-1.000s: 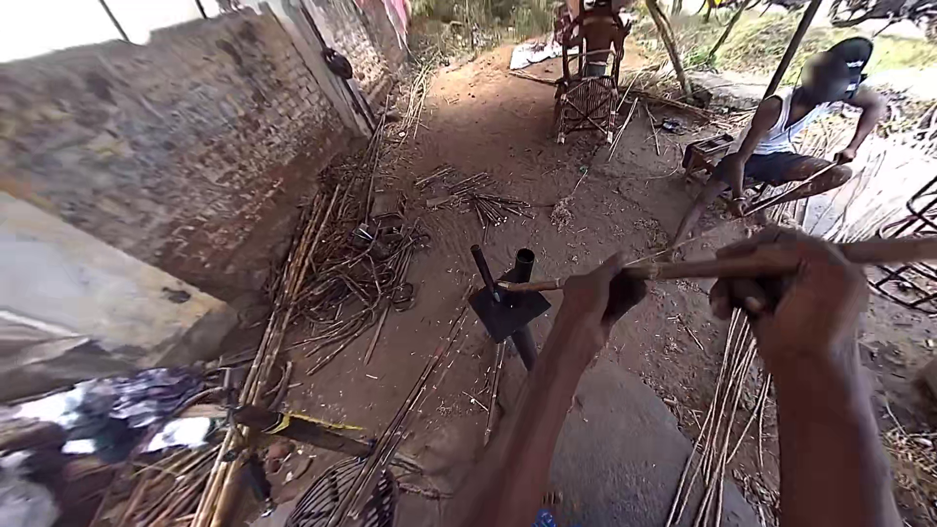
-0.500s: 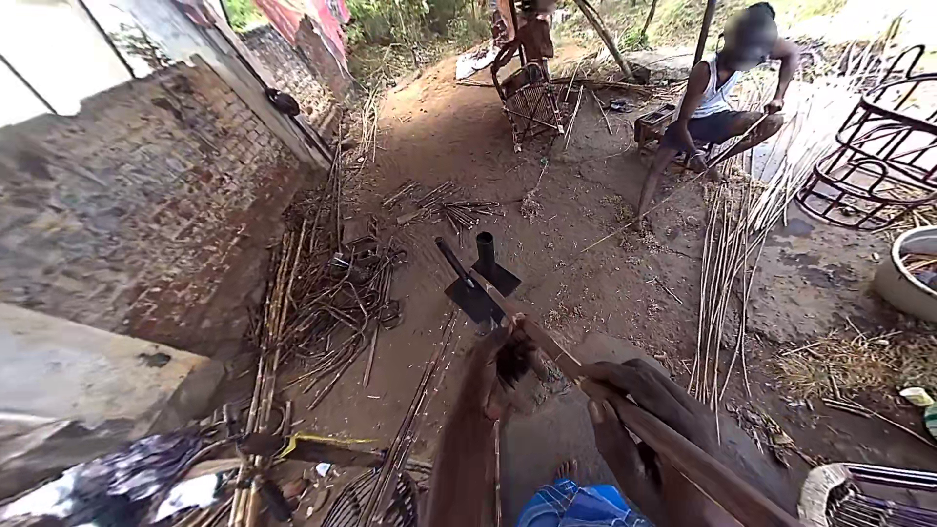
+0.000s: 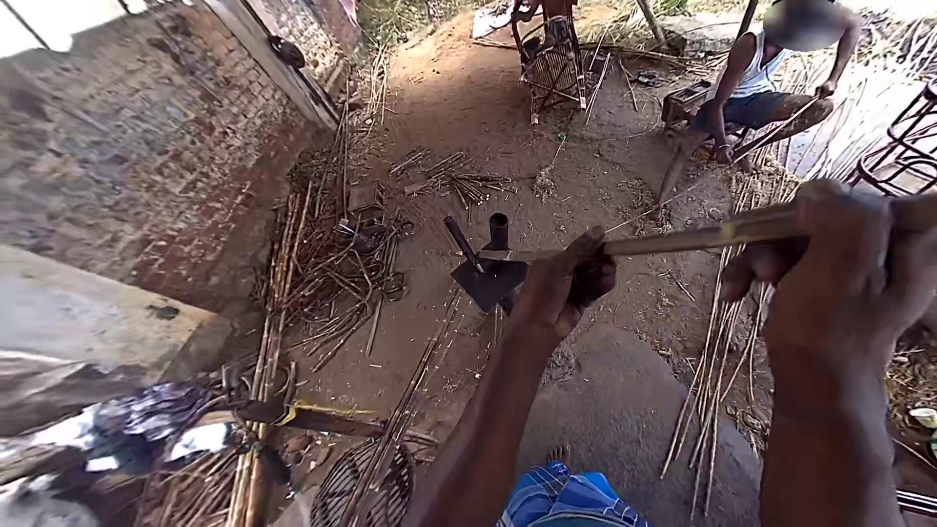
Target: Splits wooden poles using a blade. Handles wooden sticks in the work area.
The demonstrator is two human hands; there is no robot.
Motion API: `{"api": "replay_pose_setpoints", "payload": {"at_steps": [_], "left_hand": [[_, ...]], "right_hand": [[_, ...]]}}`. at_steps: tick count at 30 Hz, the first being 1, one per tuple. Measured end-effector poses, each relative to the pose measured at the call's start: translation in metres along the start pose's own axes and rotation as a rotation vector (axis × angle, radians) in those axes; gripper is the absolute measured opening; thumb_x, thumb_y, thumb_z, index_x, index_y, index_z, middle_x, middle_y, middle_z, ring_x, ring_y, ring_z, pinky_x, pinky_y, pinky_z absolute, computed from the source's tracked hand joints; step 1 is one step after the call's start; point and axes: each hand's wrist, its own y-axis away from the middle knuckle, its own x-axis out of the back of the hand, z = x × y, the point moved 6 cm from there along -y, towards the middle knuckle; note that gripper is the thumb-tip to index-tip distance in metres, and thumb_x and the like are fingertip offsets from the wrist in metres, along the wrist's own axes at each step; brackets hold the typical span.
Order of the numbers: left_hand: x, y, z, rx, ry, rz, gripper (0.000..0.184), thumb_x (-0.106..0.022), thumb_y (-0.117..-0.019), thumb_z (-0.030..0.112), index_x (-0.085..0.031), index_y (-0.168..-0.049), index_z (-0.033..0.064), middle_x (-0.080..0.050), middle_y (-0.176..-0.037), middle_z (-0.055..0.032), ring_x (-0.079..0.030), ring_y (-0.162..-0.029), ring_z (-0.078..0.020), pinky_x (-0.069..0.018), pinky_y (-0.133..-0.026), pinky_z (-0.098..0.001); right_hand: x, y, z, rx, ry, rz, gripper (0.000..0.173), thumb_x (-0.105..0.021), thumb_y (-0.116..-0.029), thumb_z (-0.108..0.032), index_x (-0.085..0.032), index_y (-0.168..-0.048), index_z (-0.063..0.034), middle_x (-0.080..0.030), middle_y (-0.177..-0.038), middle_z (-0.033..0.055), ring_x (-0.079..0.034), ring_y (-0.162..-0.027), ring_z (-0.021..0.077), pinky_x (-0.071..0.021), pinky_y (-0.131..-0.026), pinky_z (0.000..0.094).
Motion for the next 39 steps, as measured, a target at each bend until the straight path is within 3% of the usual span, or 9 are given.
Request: {"api": "replay_pose_setpoints", "payload": {"at_steps": [3,6,13,16,19,25,31,37,39], "left_hand": [[-0.034,-0.057,0.016,-0.086,0.029,0.132,0.024,-0.061,-0.1036,0.024,-0.063,-0.101,0.0004,-0.065,-0.072,-0.0060,-0.065,-0.056,-0.0102,-0.0591,-0.056,-0.0220],[-0.045,-0.069,0.020,-0.069,0.093,0.134,0.021,-0.059,-0.1046,0.021,-0.059,-0.111,0.0013,-0.062,-0.083,-0.0078,-0.063,-0.060,-0.0119,-0.0578,-0.057,-0.0226],[0.052,0.034,-0.023,-0.020,-0.011,0.104,0.019,-0.058,-0.1044,0.019,-0.065,-0.097,0.0033,-0.063,-0.075,-0.0036,-0.062,-0.061,-0.0063,-0.0559,-0.059,-0.0182],[0.095,0.063,-0.038,-0.001,-0.121,0.146,0.024,-0.056,-0.1058,0.027,-0.068,-0.110,0.0073,-0.068,-0.086,-0.0040,-0.064,-0.064,-0.0050,-0.0553,-0.056,-0.0176],[0.103,0.079,-0.044,0.020,-0.100,0.118,0.031,-0.051,-0.1083,0.033,-0.066,-0.122,0.0101,-0.072,-0.110,-0.0069,-0.070,-0.081,-0.0079,-0.0590,-0.071,-0.0206],[0.084,0.088,-0.049,0.039,-0.038,0.139,0.022,-0.058,-0.1053,0.020,-0.066,-0.121,0.0080,-0.072,-0.107,-0.0098,-0.071,-0.079,-0.0106,-0.0604,-0.072,-0.0225],[0.072,0.083,-0.042,0.053,-0.040,0.097,0.026,-0.058,-0.1052,0.025,-0.066,-0.124,0.0091,-0.071,-0.102,-0.0091,-0.071,-0.080,-0.0116,-0.0615,-0.073,-0.0259],[0.053,0.067,-0.029,0.002,-0.017,0.035,0.023,-0.061,-0.1037,0.029,-0.063,-0.118,0.0115,-0.070,-0.099,-0.0068,-0.071,-0.080,-0.0105,-0.0614,-0.075,-0.0266],[0.049,0.057,-0.024,-0.025,0.011,0.047,0.025,-0.061,-0.1032,0.033,-0.064,-0.116,0.0121,-0.070,-0.100,-0.0061,-0.070,-0.082,-0.0105,-0.0612,-0.075,-0.0263]], "right_hand": [[-0.007,-0.110,0.053,-0.166,0.005,0.007,0.027,-0.037,-0.1103,-0.027,-0.051,-0.089,-0.0178,-0.055,-0.060,-0.0090,-0.053,-0.041,0.0061,-0.0525,-0.040,0.0258],[-0.015,-0.136,0.070,-0.293,-0.017,-0.056,0.032,-0.037,-0.1099,-0.034,-0.051,-0.085,-0.0193,-0.050,-0.056,-0.0073,-0.046,-0.039,0.0062,-0.0474,-0.040,0.0250],[0.007,0.111,-0.013,-0.006,0.029,-0.110,0.033,-0.048,-0.1083,-0.044,-0.067,-0.118,-0.0195,-0.066,-0.084,-0.0079,-0.060,-0.060,0.0048,-0.0532,-0.048,0.0232],[-0.005,0.160,-0.009,0.015,0.161,-0.236,0.032,-0.054,-0.1053,-0.038,-0.069,-0.121,-0.0162,-0.068,-0.089,-0.0048,-0.061,-0.065,0.0037,-0.0539,-0.053,0.0238],[-0.023,0.171,-0.004,0.077,0.236,-0.341,0.027,-0.060,-0.0999,-0.028,-0.068,-0.121,-0.0125,-0.069,-0.099,-0.0037,-0.064,-0.078,0.0009,-0.0573,-0.063,0.0191],[-0.040,0.161,0.020,-0.017,0.247,-0.320,0.026,-0.070,-0.0899,-0.022,-0.073,-0.113,-0.0106,-0.067,-0.101,-0.0038,-0.064,-0.078,0.0011,-0.0570,-0.061,0.0189],[-0.061,0.139,0.031,-0.047,0.243,-0.340,0.028,-0.066,-0.0919,-0.023,-0.074,-0.116,-0.0124,-0.065,-0.106,-0.0016,-0.066,-0.087,0.0043,-0.0595,-0.067,0.0224],[-0.076,0.101,0.027,-0.113,0.242,-0.310,0.014,-0.061,-0.0952,-0.018,-0.072,-0.099,-0.0095,-0.063,-0.082,-0.0020,-0.057,-0.061,0.0050,-0.0478,-0.050,0.0220],[-0.082,0.083,0.036,-0.024,0.232,-0.441,0.014,-0.059,-0.0943,-0.017,-0.071,-0.096,-0.0102,-0.062,-0.085,-0.0016,-0.058,-0.067,0.0059,-0.0479,-0.053,0.0235]]}}
